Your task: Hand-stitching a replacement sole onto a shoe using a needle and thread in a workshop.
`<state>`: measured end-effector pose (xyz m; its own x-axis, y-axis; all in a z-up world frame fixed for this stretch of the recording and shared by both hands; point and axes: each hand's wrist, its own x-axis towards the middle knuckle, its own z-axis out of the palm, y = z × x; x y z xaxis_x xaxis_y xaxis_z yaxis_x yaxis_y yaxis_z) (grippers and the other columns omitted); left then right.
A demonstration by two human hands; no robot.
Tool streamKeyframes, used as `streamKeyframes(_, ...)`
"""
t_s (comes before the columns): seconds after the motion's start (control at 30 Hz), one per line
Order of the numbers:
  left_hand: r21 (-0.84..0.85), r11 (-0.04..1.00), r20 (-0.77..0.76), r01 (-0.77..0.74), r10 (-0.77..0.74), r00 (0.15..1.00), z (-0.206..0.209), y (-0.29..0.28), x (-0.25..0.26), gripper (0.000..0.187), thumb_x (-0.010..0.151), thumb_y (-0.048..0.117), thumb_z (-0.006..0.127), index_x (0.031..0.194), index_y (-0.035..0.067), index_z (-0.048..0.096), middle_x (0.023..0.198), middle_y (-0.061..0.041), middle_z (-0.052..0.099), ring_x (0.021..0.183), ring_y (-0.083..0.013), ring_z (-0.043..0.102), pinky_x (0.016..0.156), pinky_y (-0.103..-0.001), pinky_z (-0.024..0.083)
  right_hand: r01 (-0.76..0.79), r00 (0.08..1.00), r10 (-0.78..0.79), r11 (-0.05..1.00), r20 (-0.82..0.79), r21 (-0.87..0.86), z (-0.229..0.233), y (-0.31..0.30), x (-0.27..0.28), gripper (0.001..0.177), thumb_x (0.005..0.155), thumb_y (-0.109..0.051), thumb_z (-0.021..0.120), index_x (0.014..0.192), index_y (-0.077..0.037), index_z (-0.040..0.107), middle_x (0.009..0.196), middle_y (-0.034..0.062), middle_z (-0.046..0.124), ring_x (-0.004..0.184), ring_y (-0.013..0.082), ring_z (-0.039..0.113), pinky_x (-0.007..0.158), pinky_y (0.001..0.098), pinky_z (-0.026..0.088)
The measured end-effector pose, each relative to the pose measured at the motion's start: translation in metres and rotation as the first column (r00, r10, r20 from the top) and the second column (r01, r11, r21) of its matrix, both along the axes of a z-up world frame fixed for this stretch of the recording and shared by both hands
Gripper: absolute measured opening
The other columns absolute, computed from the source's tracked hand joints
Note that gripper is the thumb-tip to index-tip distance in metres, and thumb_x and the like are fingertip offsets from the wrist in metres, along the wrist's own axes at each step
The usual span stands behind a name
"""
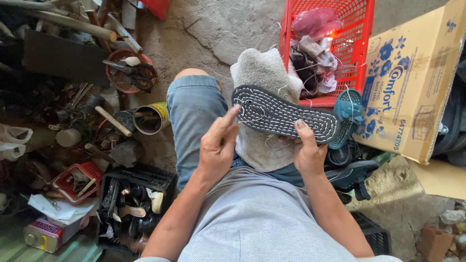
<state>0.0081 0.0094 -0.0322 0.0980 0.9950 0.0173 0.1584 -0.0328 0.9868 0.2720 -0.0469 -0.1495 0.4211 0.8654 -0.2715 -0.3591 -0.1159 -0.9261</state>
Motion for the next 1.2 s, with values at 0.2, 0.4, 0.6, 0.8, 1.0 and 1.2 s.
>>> streamKeyframes(0.2, -0.014, 0.996, -0.205, 0.09, -0.091, 0.974, 0.011, -0.001, -0.005, 0.046, 0.102, 0.005, 0.059, 0.144, 0.023, 0.064, 0.08, -0.005, 0.063, 0.065, -0.0214, 0.064, 0.063, -0.033, 0.054, -0.012, 0.997, 0.014, 1.0, 0.07, -0.02, -0.009, -0.006, 0.002, 0.021, 0.097, -0.001, 0.064, 0.117, 0.004, 0.063, 0.084, 0.0137, 0.071, 0.075, 0.028, 0.075, 0.058, 0.0333, 0.067)
streamKeyframes(0.4, -0.021, 0.991, -0.315, 0.129, -0.129, 0.94, 0.004, -0.003, 0.001, 0.045, 0.102, 0.008, 0.058, 0.142, 0.027, 0.065, 0.08, -0.004, 0.063, 0.064, -0.026, 0.068, 0.06, -0.035, 0.055, -0.016, 0.98, 0.024, 0.999, 0.2, -0.04, 0.004, -0.004, 0.0, 0.04, 0.096, -0.001, 0.066, 0.134, 0.004, 0.056, 0.109, 0.0113, 0.068, 0.097, 0.0212, 0.073, 0.073, 0.0297, 0.065)
streamKeyframes(0.6, 0.068, 0.997, -0.054, 0.036, -0.032, 0.998, 0.008, 0.005, 0.012, 0.041, 0.103, 0.005, 0.057, 0.14, 0.019, 0.066, 0.08, -0.005, 0.062, 0.065, -0.0175, 0.063, 0.065, -0.033, 0.056, -0.152, 0.846, 0.077, 0.983, 0.527, 0.1, 0.007, 0.001, -0.003, 0.036, 0.095, 0.005, 0.067, 0.131, 0.006, 0.062, 0.117, 0.0201, 0.067, 0.106, 0.0255, 0.07, 0.083, 0.0355, 0.063)
streamKeyframes(0.8, 0.143, 0.949, 0.073, -0.279, 0.271, 0.96, 0.026, 0.02, -0.006, 0.039, 0.1, 0.015, 0.066, 0.137, 0.006, 0.059, 0.076, -0.006, 0.063, 0.051, -0.0094, 0.048, 0.044, -0.023, 0.043, -0.398, 0.33, -0.044, 0.899, 0.943, 0.181, 0.049, 0.006, -0.024, 0.026, 0.091, 0.012, 0.072, 0.116, 0.007, 0.074, 0.115, 0.0281, 0.068, 0.108, 0.0366, 0.07, 0.093, 0.0479, 0.06)
streamKeyframes(1.0, 0.067, 0.996, -0.267, -0.056, 0.072, 0.961, 0.022, 0.024, 0.002, 0.036, 0.088, 0.003, 0.072, 0.123, 0.012, 0.075, 0.095, -0.013, 0.078, 0.071, -0.0258, 0.071, 0.058, -0.036, 0.056, -0.43, 0.464, 0.024, 0.88, 0.886, 0.201, 0.126, 0.039, -0.079, 0.032, 0.092, -0.004, 0.071, 0.122, 0.007, 0.067, 0.125, 0.0256, 0.068, 0.114, 0.0394, 0.068, 0.104, 0.0515, 0.049)
streamKeyframes(1.2, 0.086, 0.996, -0.466, -0.015, 0.053, 0.883, -0.008, 0.02, -0.006, 0.015, 0.093, 0.01, 0.063, 0.107, 0.008, 0.068, 0.102, -0.012, 0.075, 0.091, -0.0309, 0.072, 0.081, -0.041, 0.054, -0.725, 0.442, 0.627, 0.671, 0.642, -0.157, 0.166, 0.047, -0.081, 0.087, 0.079, -0.019, 0.077, 0.153, -0.004, 0.034, 0.15, 0.013, 0.051, 0.136, 0.0252, 0.052, 0.114, 0.0352, 0.041)
